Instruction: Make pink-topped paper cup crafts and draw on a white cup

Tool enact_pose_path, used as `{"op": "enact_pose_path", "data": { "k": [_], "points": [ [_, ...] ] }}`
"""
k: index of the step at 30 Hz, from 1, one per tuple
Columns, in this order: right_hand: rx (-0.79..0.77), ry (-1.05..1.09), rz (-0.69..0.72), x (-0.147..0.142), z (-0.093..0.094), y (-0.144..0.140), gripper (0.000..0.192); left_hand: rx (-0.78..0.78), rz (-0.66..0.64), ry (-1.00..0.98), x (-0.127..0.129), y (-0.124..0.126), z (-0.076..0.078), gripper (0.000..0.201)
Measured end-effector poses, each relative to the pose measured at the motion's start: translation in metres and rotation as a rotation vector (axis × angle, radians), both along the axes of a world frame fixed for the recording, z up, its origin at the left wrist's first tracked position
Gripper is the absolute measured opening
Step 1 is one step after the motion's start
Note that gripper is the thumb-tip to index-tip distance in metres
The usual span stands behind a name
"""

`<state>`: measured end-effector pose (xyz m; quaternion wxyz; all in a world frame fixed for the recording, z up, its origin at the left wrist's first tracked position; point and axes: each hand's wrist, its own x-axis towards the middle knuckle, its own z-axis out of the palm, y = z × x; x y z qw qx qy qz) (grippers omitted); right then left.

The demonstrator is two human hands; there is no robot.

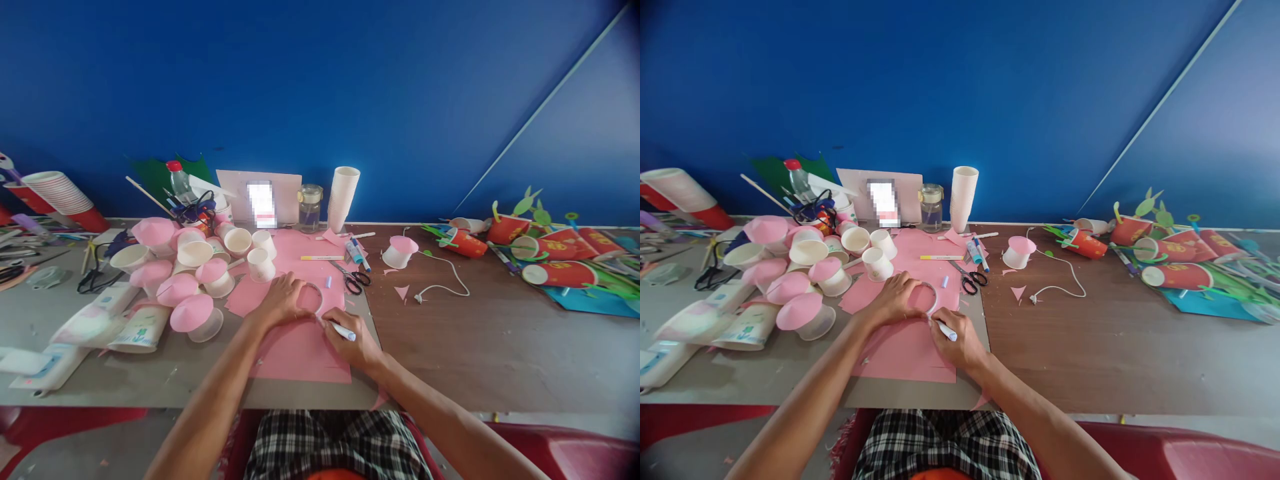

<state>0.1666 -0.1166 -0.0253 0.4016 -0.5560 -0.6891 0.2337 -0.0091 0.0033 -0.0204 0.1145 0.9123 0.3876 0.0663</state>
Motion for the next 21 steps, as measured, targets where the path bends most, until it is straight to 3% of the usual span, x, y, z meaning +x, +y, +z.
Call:
{"op": "enact_pose_path", "data": {
  "k": [6,11,16,21],
  "points": [
    [-0.105,0.184,-0.057,0.016,0.008,0.002,0.021,-0.029,0.008,0.013,0.001,-0.003,0.007,0.08],
    [-0.106,0.192,-0.084,0.035,0.016,-0.005,0.022,-0.07,0.026,0.026,0.003,-0.004,0.011,0.076],
    [-0.087,0.146,0.072,0.036,0.016,-0.018,0.024,-0.075,0.011,0.066,0.004,-0.002,0.013,0.075],
    [0.092,-0.047,0.267,0.022,0.013,-0.024,0.026,-0.108,0.039,0.122,0.009,-0.002,0.02,0.069]
  ]
}}
